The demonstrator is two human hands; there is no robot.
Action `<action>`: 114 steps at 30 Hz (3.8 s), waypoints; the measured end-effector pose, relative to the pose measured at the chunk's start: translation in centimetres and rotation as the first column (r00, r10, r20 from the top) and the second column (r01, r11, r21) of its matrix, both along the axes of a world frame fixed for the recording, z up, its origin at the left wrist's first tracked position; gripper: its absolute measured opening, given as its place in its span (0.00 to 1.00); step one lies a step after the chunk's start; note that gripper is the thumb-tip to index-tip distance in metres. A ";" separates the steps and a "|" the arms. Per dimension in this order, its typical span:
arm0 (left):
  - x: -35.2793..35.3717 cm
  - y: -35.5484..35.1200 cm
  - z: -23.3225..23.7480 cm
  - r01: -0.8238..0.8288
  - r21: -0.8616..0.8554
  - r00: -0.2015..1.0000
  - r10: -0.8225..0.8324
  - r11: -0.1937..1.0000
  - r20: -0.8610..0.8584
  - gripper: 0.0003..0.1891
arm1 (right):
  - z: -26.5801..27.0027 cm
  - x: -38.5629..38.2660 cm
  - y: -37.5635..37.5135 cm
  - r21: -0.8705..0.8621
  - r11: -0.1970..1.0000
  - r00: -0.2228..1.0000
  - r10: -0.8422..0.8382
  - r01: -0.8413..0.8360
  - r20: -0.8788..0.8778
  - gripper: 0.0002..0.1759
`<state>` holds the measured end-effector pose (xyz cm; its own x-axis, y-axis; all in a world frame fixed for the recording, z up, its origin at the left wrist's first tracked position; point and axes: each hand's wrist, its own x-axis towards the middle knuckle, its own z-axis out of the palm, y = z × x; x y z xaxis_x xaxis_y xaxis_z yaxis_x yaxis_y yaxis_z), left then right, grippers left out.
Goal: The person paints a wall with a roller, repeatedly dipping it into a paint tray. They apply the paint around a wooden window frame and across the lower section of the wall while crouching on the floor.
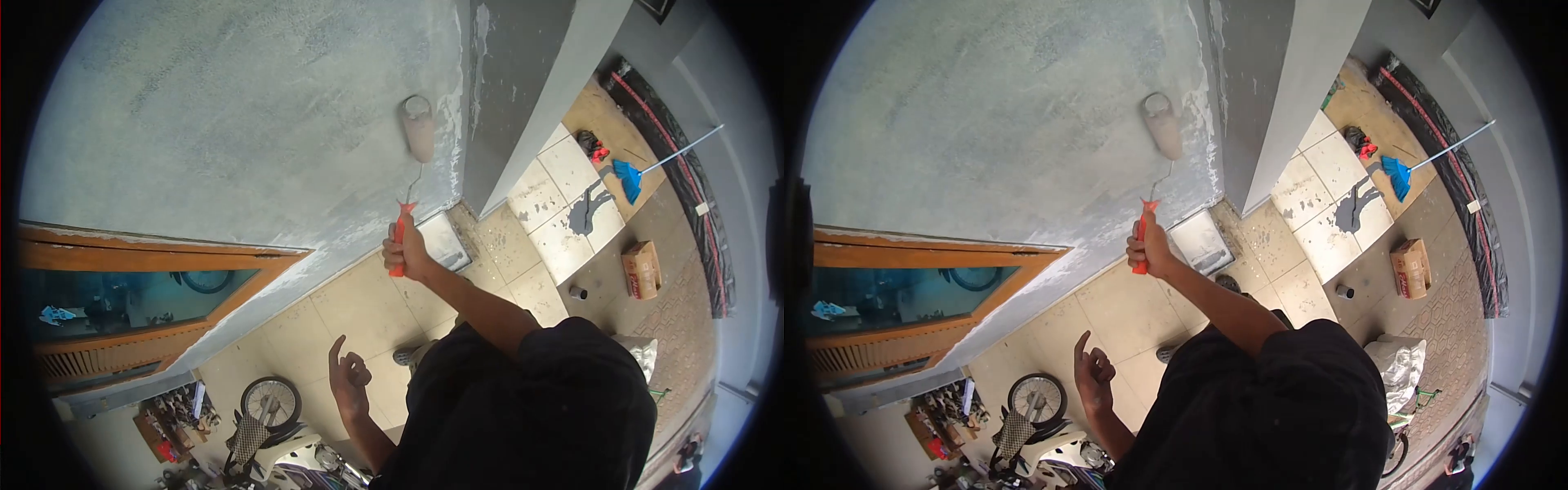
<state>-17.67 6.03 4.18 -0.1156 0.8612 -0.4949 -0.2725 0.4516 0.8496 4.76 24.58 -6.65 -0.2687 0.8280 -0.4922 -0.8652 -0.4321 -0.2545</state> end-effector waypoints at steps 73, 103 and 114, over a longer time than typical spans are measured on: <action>-5.7 2.4 4.7 0.116 -0.008 0.988 -0.117 0.993 -0.103 0.33 | -10.5 3.7 1.2 -0.072 0.996 0.987 0.055 -0.045 0.152 0.41; -9.9 7.2 3.2 0.172 -0.020 0.979 -0.174 0.985 -0.109 0.26 | -9.1 3.6 4.3 -0.088 0.984 0.980 -0.145 0.158 0.139 0.41; -20.3 15.7 3.2 0.368 -0.069 0.909 -0.374 0.927 -0.183 0.26 | -12.7 -7.4 3.4 -0.041 0.998 0.996 -0.038 0.042 0.086 0.43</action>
